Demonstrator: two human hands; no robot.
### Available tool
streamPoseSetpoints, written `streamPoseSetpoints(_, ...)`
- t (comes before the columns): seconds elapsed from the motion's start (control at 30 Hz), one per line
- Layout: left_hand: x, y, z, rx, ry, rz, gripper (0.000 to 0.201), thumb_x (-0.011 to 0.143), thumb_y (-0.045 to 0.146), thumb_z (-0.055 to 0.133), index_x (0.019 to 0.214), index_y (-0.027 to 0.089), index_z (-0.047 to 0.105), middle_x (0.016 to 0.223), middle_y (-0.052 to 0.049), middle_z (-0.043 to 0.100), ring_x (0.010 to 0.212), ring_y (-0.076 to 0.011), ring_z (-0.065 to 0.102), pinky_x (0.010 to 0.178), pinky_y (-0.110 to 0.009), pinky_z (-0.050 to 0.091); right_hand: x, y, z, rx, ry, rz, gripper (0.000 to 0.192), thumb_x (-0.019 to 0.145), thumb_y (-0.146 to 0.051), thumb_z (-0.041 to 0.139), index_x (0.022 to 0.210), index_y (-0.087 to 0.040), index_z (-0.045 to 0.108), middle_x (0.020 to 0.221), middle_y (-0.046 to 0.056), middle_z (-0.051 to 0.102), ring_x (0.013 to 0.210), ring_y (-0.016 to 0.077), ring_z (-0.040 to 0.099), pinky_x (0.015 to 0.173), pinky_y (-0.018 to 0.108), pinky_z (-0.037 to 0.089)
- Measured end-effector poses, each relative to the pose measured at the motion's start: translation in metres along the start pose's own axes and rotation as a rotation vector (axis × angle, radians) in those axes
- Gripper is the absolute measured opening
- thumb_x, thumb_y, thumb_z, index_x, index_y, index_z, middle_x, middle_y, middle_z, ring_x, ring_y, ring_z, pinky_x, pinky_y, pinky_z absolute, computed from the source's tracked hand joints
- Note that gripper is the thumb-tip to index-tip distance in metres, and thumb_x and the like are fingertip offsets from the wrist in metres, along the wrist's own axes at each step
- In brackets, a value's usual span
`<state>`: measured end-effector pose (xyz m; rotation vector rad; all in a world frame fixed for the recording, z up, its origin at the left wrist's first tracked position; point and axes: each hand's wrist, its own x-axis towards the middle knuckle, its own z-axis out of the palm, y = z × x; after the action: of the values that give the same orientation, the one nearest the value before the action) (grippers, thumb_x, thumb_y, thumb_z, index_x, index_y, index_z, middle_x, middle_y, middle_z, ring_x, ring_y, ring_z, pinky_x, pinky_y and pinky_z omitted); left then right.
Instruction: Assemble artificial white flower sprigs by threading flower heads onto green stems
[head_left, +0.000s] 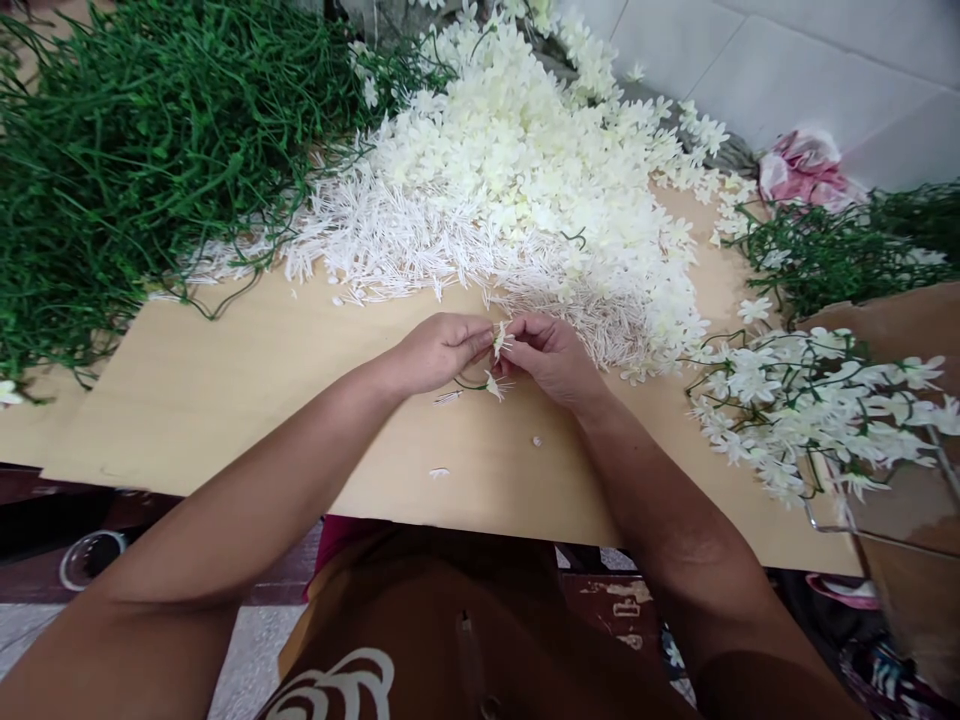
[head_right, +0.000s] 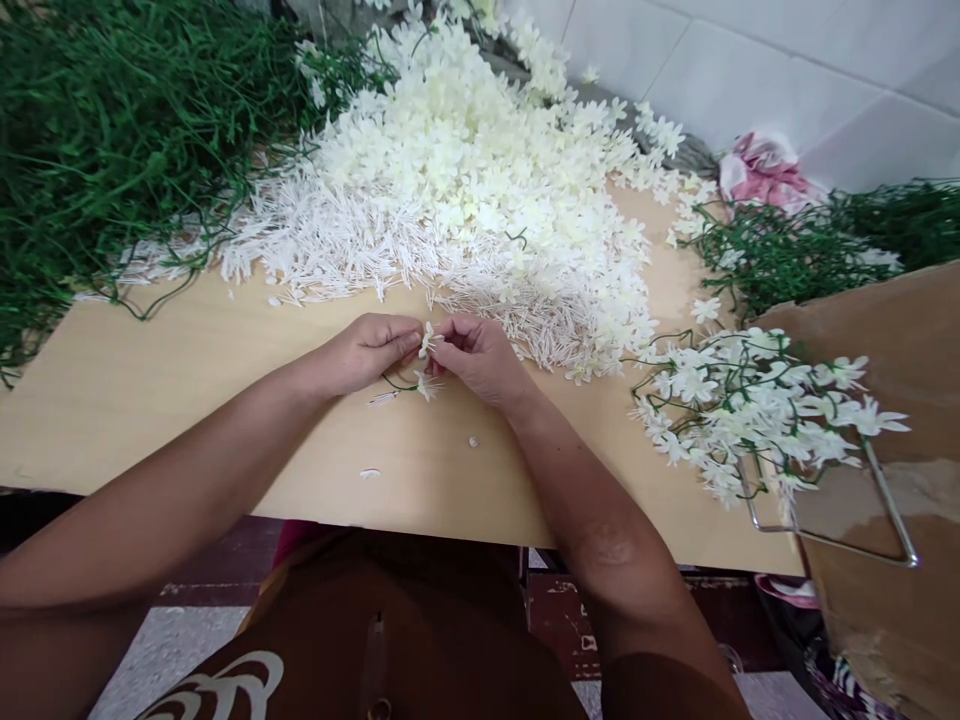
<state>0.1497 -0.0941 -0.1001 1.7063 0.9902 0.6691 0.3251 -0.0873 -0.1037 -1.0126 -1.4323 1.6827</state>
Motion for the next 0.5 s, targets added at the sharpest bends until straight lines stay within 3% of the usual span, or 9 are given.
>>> streamPoseSetpoints(0.1, 0.0006, -0.0016, 0.0013, 0.005, -0.022, -0.034, 0.032, 0.088, 0.038, 0.043, 0.067, 0.016, 0.054, 0.062, 0.001, 0.048, 0.058, -0.0102, 0.043, 0.059, -0.023, 0.035, 0.0004, 0.0003, 0.0019, 0.009, 0.020, -0.002, 0.020, 0.064, -0.031, 0.075, 0.063, -0.017, 0.060, 0.054, -0.003, 0.063, 0.049, 0.0071, 0.056, 0.052, 0.021, 0.047)
streamPoseSetpoints(0.33, 0.0028, -0.0039, 0.0004, 0.069, -0.029, -0.070, 0.027, 0.084, 0.033, 0.044, 0.063, 0.016, 0.049, 0.061, 0.002, 0.047, 0.060, -0.0101, 0.042, 0.059, -0.023, 0.035, -0.0021, 0.0022, 0.0052, -0.060, 0.048, 0.047, 0.023, 0.063, -0.030, 0.075, 0.062, -0.018, 0.055, 0.055, -0.004, 0.061, 0.050, 0.0074, 0.055, 0.051, 0.021, 0.045)
streamPoseSetpoints(0.5, 0.0048, -0.0038, 0.0021, 0.022, 0.026, -0.092, 0.035, 0.086, 0.044, 0.044, 0.065, 0.017, 0.049, 0.062, 0.002, 0.048, 0.060, -0.0106, 0.043, 0.059, -0.023, 0.034, 0.0031, 0.0062, 0.0071, -0.066, 0.081, 0.026, 0.025, 0.068, -0.035, 0.071, 0.066, -0.019, 0.052, 0.057, -0.003, 0.064, 0.053, 0.0096, 0.060, 0.052, 0.022, 0.048)
